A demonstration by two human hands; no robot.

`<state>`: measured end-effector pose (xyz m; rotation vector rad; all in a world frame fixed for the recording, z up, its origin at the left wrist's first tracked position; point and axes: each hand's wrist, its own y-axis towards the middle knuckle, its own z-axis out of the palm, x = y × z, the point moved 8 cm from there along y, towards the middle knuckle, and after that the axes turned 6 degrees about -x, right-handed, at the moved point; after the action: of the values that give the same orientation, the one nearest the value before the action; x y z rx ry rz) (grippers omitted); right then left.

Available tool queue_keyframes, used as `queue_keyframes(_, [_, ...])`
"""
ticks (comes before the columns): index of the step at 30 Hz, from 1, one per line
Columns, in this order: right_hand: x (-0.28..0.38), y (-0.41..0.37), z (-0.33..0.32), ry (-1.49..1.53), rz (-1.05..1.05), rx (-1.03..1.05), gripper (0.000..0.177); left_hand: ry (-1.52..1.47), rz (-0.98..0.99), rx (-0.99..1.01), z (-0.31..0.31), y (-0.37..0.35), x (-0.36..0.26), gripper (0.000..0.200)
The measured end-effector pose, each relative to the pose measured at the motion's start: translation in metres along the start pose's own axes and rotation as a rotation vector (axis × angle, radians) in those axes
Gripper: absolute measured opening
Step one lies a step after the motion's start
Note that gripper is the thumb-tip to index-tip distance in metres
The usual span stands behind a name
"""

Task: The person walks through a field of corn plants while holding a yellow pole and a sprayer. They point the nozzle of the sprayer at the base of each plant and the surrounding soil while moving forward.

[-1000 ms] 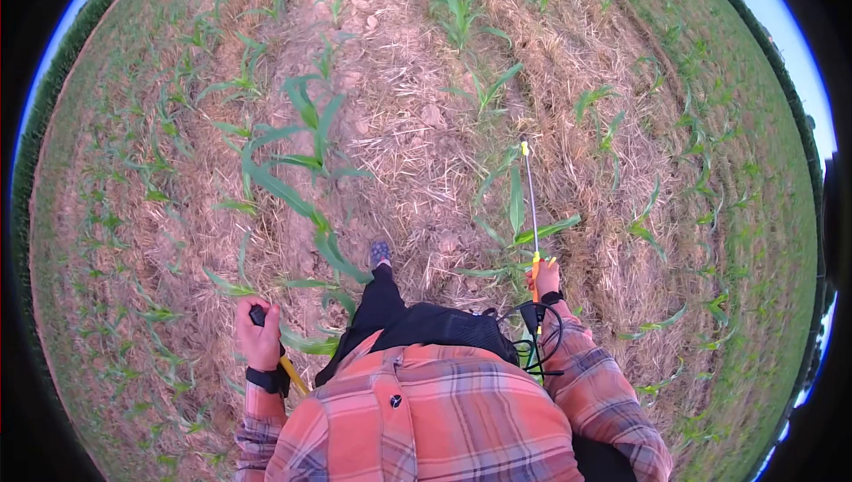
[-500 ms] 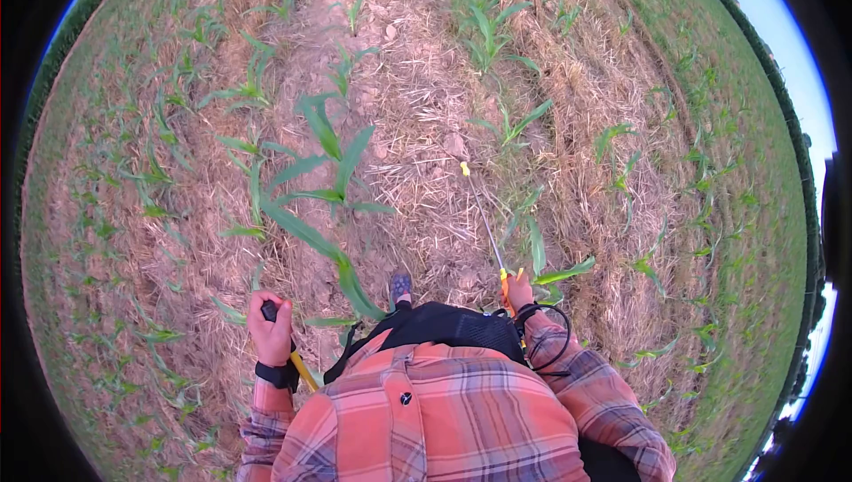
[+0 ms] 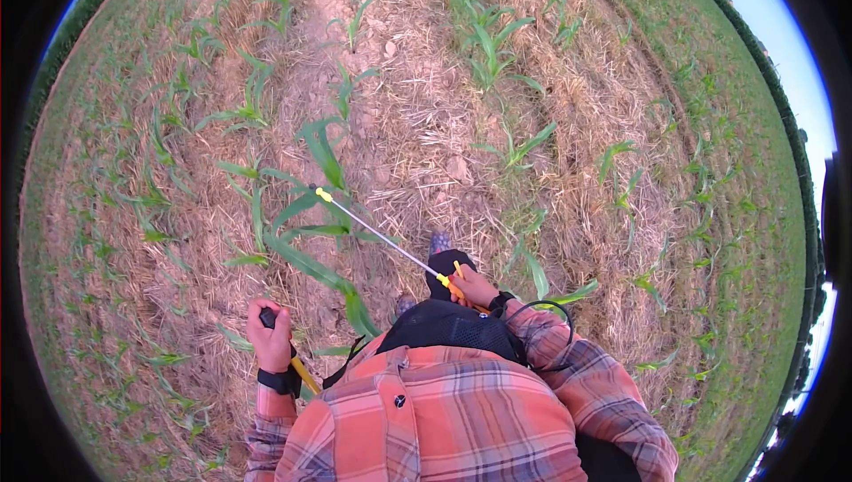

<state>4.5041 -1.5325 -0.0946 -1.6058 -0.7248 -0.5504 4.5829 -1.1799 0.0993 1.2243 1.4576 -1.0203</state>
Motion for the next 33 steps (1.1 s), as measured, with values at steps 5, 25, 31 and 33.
queue_keyframes(5, [-0.010, 0.057, -0.040, 0.053, 0.069, -0.088, 0.022, -0.036, -0.065, -0.036, 0.025, 0.030, -0.009, 0.014])
queue_keyframes(25, [-0.009, 0.229, -0.362, 0.591, 0.100, -0.742, 0.024, 0.215, 0.099, -0.171, 0.186, 0.177, -0.125, 0.012])
queue_keyframes(31, [0.003, 0.243, -0.395, 0.569, 0.142, -0.826, 0.025, 0.253, 0.122, -0.208, 0.196, 0.196, -0.135, 0.012])
queue_keyframes(33, [0.006, 0.251, -0.397, 0.529, 0.156, -0.842, 0.027, 0.260, 0.092, -0.219, 0.196, 0.204, -0.127, 0.012])
